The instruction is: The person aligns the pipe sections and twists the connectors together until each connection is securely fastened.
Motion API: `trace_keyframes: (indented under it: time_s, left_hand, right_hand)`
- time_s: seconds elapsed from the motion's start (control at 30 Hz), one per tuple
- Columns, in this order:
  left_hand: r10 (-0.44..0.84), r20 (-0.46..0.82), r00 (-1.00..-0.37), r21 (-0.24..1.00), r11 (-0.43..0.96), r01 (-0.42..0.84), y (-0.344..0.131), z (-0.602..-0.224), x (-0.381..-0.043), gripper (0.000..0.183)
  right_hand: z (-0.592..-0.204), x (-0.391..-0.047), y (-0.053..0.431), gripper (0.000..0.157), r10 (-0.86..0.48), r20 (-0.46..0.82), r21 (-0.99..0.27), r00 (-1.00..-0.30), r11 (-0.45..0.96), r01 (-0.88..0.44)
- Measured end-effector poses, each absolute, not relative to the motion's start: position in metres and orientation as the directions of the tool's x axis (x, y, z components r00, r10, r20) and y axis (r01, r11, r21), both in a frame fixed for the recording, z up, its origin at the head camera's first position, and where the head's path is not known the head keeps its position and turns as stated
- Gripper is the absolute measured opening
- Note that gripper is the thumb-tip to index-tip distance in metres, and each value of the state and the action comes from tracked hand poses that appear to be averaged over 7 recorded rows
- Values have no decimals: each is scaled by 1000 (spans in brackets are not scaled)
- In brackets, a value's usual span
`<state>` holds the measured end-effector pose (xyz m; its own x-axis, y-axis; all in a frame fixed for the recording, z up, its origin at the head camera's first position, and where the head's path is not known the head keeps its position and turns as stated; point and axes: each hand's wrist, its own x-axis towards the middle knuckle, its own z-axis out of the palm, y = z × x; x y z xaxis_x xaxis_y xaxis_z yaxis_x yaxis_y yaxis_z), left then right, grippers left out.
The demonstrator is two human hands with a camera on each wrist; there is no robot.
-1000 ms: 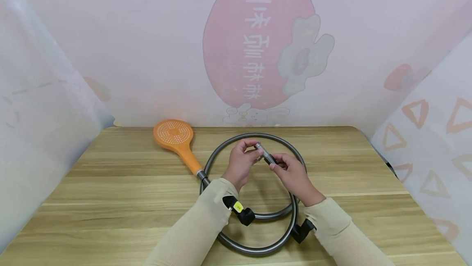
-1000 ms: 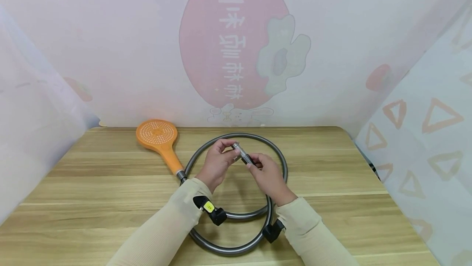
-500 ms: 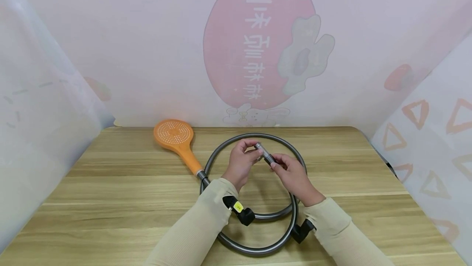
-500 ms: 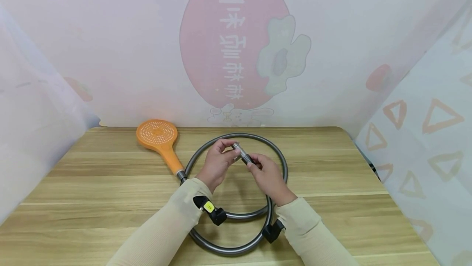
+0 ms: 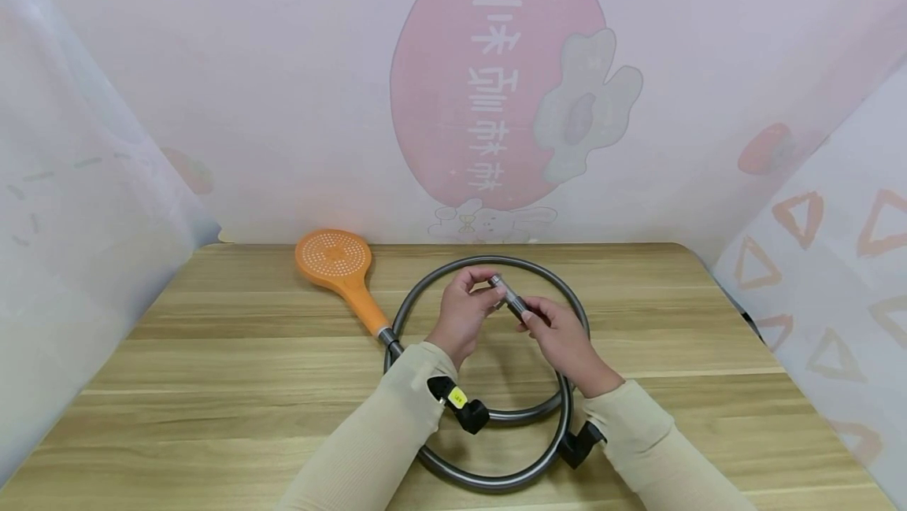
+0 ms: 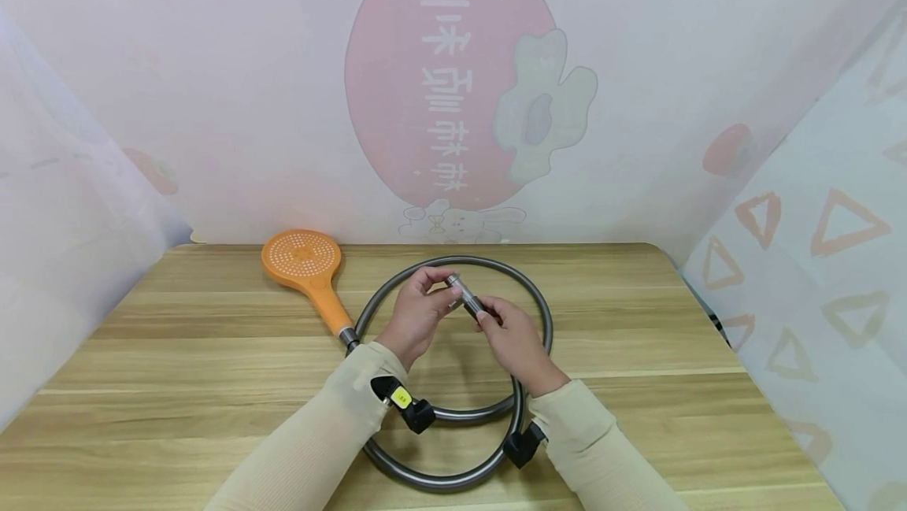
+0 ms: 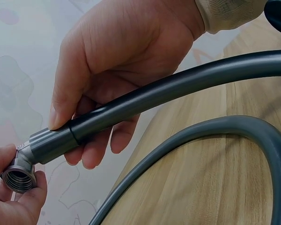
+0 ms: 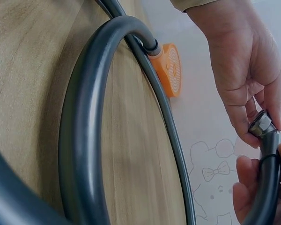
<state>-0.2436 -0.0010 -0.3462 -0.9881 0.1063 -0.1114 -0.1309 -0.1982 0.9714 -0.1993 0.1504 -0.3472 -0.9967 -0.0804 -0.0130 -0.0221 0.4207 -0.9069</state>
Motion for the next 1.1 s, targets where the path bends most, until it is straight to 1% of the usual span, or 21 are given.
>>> trace_keyframes:
  time_s: [0.27,0.43,0.5,0.7,0.87,1.1]
  left_hand:
    - [112,-108,-988,970,-205,-129,-2,-347,-244,24]
    - [118,-99,-988,969,-214,-123,-2,-347,-243,25]
    - [121,-99,-988,968,-220,-124,-2,-346,-243,27]
    - [123,-95,-988,967,-225,-121,-1,-346,-244,31]
    - [121,-96,-988,967,-226,-121,-1,-347,-244,29]
    - [115,-94,-989,969,-216,-117,-1,-345,-243,27]
  right_hand:
    - [-350,-199,151,35,-79,-24,-906,-997,423,-12]
    - [-352,-198,152,47,-60,46,-896,-997,439,-68]
    - [-353,-198,152,48,-55,86,-891,-995,444,-101]
    - [-355,-198,150,38,-43,151,-874,-988,461,-154]
    - [-355,-197,149,32,-14,157,-880,-987,451,-146]
    - [-356,-197,147,27,8,173,-876,-985,459,-150]
